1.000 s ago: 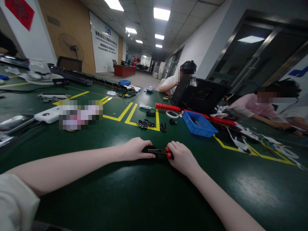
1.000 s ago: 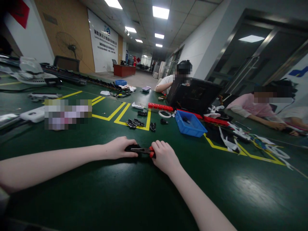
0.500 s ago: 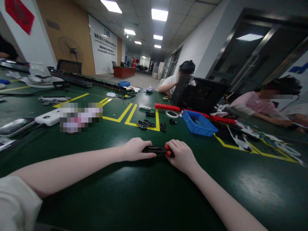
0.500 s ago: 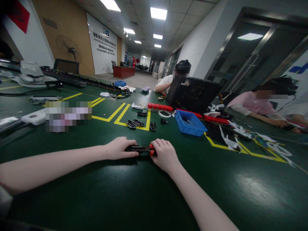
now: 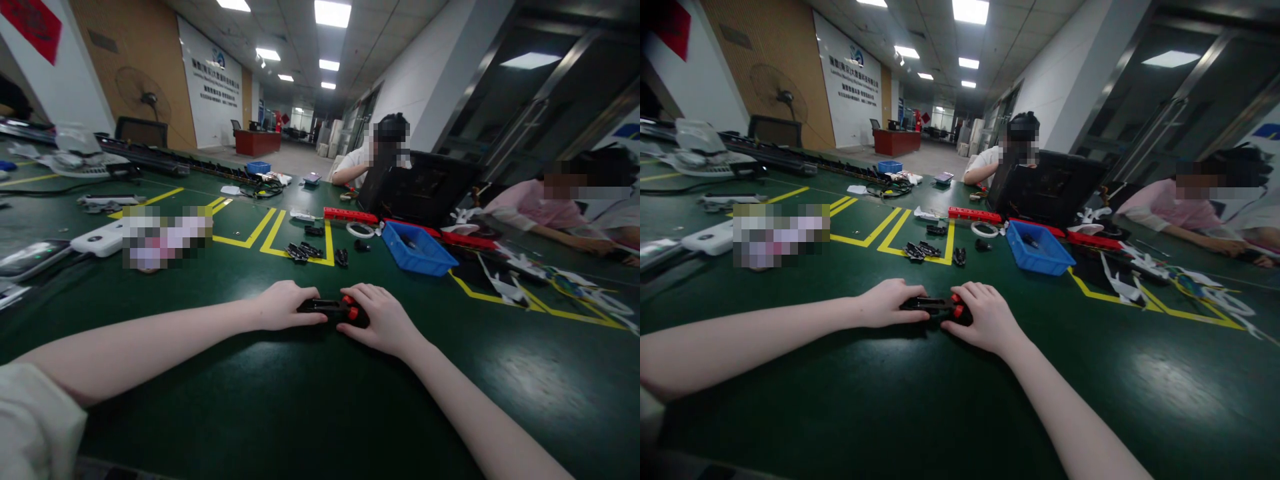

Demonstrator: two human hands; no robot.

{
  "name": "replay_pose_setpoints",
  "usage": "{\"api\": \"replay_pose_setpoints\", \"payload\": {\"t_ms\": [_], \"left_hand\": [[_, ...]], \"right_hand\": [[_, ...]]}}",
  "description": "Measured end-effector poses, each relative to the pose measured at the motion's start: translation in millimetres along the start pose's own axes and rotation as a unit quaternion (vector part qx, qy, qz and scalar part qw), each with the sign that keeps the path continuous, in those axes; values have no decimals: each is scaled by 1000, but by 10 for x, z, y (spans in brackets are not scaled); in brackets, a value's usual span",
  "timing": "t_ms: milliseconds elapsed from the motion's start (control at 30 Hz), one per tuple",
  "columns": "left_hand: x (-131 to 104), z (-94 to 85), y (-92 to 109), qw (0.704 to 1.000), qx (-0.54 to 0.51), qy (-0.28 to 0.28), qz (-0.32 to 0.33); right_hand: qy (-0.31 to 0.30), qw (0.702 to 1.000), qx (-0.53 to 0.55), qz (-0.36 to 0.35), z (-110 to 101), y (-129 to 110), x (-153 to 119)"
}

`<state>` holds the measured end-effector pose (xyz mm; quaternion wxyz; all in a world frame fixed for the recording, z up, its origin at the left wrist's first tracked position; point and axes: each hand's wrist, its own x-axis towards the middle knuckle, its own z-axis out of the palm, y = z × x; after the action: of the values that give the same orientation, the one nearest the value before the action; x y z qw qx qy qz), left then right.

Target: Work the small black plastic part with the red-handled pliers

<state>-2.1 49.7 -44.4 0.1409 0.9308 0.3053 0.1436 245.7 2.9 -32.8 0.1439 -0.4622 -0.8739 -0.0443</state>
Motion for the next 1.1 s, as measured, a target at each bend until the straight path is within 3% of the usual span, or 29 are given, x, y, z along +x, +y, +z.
{"api": "replay_pose_setpoints", "payload": {"t_ms": [333, 600, 833, 1100], "left_hand": [[-10, -15, 5, 1000, -8, 3, 13], [-4, -14, 0, 1000, -18, 0, 15], [-8, -15, -4, 1000, -15, 5, 15], [-5, -2, -5, 999, -37, 32, 15]], "right_hand": [[-24, 999, 5, 21, -2, 214, -134], [64, 996, -61, 31, 57, 174, -147], [86, 989, -121, 18, 76, 172, -124], [113, 987, -112, 20, 56, 193, -100]]}}
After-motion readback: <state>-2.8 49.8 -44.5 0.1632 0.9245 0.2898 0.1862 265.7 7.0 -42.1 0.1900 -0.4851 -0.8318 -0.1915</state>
